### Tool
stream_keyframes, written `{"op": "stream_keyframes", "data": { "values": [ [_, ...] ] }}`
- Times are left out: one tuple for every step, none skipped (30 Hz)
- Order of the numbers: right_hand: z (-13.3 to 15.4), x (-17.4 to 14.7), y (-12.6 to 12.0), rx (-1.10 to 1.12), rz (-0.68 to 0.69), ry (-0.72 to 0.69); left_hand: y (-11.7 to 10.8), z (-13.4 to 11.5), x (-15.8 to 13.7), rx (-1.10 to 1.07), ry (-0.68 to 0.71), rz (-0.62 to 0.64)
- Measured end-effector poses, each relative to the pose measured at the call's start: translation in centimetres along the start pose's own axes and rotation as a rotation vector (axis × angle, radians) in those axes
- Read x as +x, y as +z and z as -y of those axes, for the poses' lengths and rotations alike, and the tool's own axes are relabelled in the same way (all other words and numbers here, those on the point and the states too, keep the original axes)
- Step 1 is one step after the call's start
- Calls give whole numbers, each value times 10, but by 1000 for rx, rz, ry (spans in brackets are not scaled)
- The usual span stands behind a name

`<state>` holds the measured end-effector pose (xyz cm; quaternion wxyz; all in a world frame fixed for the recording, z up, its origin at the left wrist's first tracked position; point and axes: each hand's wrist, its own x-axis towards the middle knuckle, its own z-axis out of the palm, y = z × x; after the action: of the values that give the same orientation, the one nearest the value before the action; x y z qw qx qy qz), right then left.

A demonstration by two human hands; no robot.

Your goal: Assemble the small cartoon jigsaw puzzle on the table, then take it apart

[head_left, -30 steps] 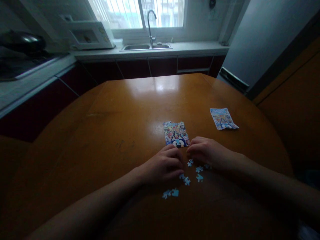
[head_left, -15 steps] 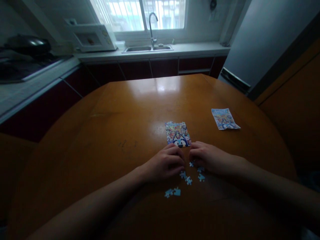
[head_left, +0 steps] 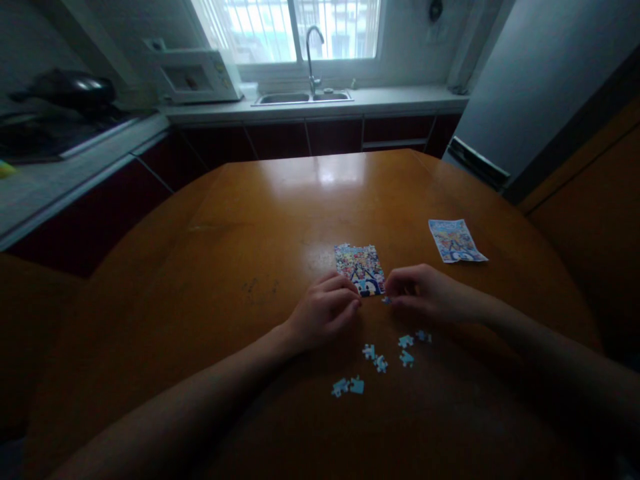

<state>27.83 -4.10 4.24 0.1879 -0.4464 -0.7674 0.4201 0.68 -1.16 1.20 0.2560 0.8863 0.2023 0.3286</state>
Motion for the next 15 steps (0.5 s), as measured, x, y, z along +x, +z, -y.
{"op": "stream_keyframes", "data": {
  "values": [
    [-6,8,-8,30,-66,-19,-2,4,1,59,-33,-54],
    [-13,18,-16,59,-116,-32,-4,9,1,121,-68,-81],
    [-21,29,-24,83,-161,-40,-6,14,1,182,-106,-82],
    [-28,41,-31,94,-208,-49,-6,18,1,234,-143,-70],
    [-36,53,-36,93,-245,-55,-7,21,1,276,-173,-47],
    [-42,65,-40,83,-292,-64,-6,23,0,310,-196,-16],
    [-48,76,-42,69,-328,-74,-5,24,-1,336,-210,16],
    [-52,88,-42,55,-353,-81,-5,25,-2,356,-218,49],
    [-55,98,-42,40,-371,-89,-4,25,-2,371,-225,80],
    [-57,108,-40,27,-376,-97,-3,25,-3,382,-232,104],
    [-58,116,-37,15,-373,-106,-2,25,-4,389,-241,122],
    [-59,124,-35,1,-365,-116,-2,25,-4,393,-250,134],
    [-60,130,-32,-12,-353,-126,-2,25,-5,396,-257,141],
    [-60,134,-29,-25,-339,-137,-2,25,-5,399,-263,146],
    [-61,138,-27,-34,-323,-146,-1,25,-5,402,-268,150]
  ]
}}
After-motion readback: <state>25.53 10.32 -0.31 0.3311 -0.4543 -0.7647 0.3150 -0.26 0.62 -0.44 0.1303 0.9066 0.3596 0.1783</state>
